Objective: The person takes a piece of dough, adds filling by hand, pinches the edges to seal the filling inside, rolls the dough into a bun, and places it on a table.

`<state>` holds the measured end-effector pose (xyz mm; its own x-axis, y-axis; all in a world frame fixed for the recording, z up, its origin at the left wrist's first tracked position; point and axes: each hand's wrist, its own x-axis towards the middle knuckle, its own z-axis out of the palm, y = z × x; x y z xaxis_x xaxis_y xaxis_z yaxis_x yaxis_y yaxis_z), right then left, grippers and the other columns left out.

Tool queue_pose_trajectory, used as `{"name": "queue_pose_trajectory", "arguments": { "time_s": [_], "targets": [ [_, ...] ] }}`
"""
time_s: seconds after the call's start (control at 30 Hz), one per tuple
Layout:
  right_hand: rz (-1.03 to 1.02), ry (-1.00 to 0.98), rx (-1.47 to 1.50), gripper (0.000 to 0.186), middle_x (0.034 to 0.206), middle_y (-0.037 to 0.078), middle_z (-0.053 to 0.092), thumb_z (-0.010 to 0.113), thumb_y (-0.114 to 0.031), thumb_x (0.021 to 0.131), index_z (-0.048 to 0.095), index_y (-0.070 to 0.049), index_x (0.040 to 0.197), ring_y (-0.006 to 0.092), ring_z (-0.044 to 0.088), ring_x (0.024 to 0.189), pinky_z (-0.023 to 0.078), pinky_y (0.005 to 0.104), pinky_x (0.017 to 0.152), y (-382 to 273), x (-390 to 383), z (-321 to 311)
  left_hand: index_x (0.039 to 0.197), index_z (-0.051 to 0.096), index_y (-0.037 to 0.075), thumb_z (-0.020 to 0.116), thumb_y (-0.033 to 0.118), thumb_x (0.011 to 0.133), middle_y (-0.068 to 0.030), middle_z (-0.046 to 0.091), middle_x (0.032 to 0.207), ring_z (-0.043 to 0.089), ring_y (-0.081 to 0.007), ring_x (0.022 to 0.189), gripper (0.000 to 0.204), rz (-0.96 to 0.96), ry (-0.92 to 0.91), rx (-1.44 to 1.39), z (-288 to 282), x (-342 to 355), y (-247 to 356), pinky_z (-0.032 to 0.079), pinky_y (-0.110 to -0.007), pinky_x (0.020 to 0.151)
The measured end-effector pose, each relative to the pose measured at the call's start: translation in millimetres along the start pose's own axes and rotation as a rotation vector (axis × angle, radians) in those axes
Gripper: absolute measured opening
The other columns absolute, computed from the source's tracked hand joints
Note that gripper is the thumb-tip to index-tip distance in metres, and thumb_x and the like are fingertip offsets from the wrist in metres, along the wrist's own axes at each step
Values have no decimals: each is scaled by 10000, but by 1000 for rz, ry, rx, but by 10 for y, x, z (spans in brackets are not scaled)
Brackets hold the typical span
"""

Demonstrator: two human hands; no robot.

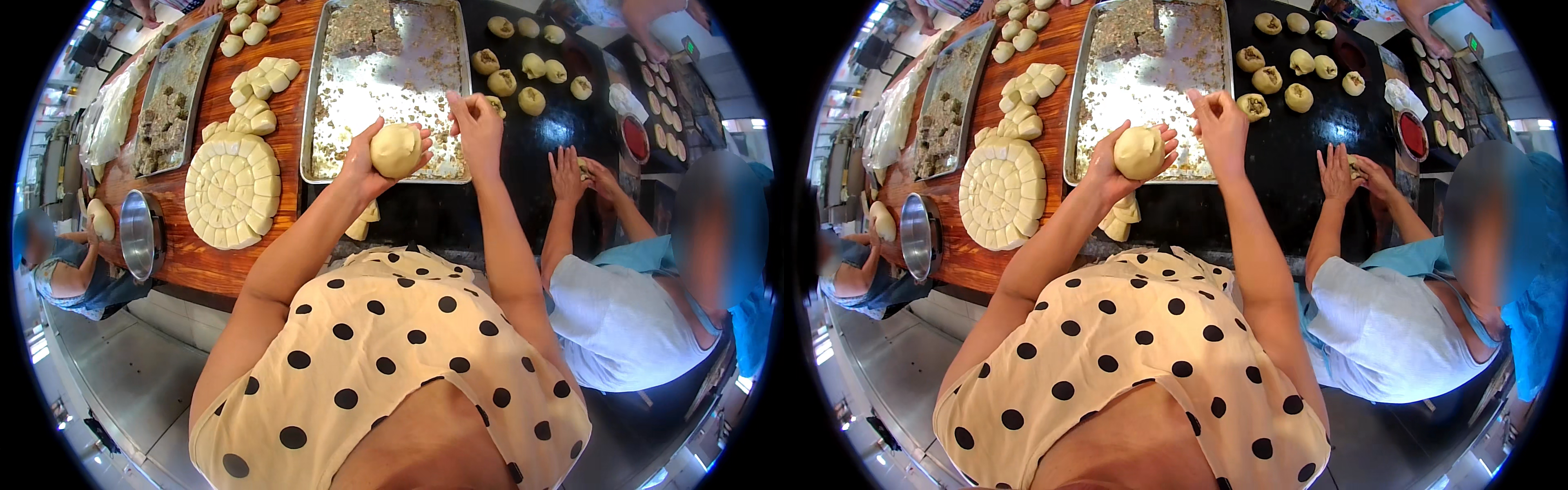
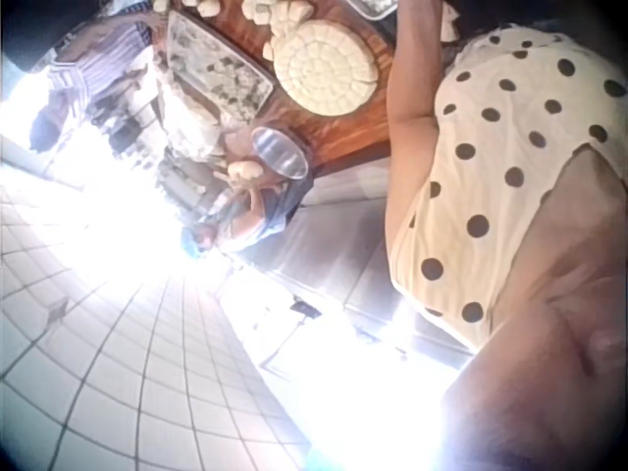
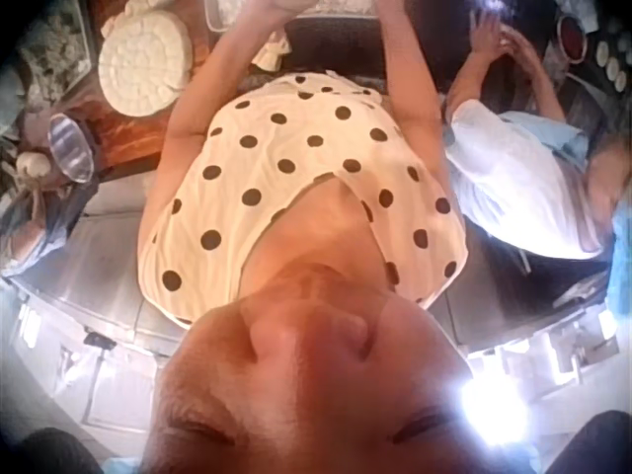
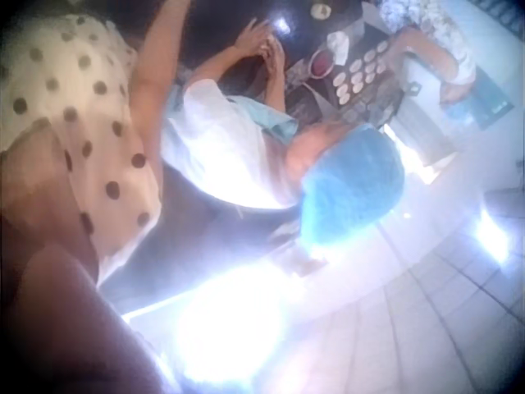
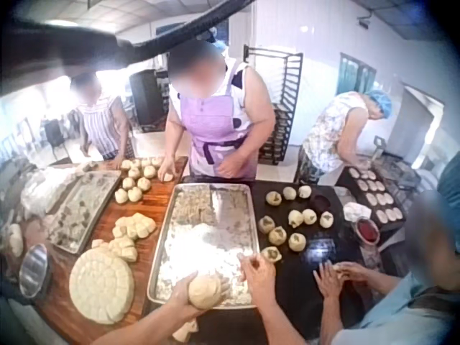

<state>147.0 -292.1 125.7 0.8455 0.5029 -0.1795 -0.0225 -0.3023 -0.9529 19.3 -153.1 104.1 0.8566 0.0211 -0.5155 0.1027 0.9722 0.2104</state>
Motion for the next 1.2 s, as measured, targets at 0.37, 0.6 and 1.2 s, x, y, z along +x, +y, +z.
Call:
{"name": "queue_pose_trajectory", "arguments": {
  "time_s": [0.37, 0.6, 1.2],
  "targets": [
    [-463, -37, 225, 248, 1005, 85, 688, 686, -229, 888, 645, -38, 1040, 186, 631, 981, 473, 332, 903, 157, -447, 698, 1165, 532, 79, 344, 526, 1022, -125, 612, 1101, 641, -252, 1014, 506, 75, 179, 106, 37, 125, -124, 551, -413, 900],
    [-417, 332, 356, 207, 974, 115, 691, 523, -140, 976, 612, 12, 1085, 183, 648, 918, 502, 318, 854, 101, -578, 886, 1175, 550, 88, 478, 457, 1005, -83, 596, 1117, 607, -197, 1042, 413, 367, 194, 210, 224, -175, -411, 521, -348, 899],
    [-609, 141, 210, 282, 1204, 167, 657, 508, -130, 971, 668, 27, 1143, 289, 580, 1199, 325, 435, 1137, 147, -596, 405, 1216, 544, 63, 466, 471, 1001, -106, 621, 1123, 637, -224, 1021, 468, -35, 2, 232, 390, -136, -215, 539, -370, 898]
  ]
}}
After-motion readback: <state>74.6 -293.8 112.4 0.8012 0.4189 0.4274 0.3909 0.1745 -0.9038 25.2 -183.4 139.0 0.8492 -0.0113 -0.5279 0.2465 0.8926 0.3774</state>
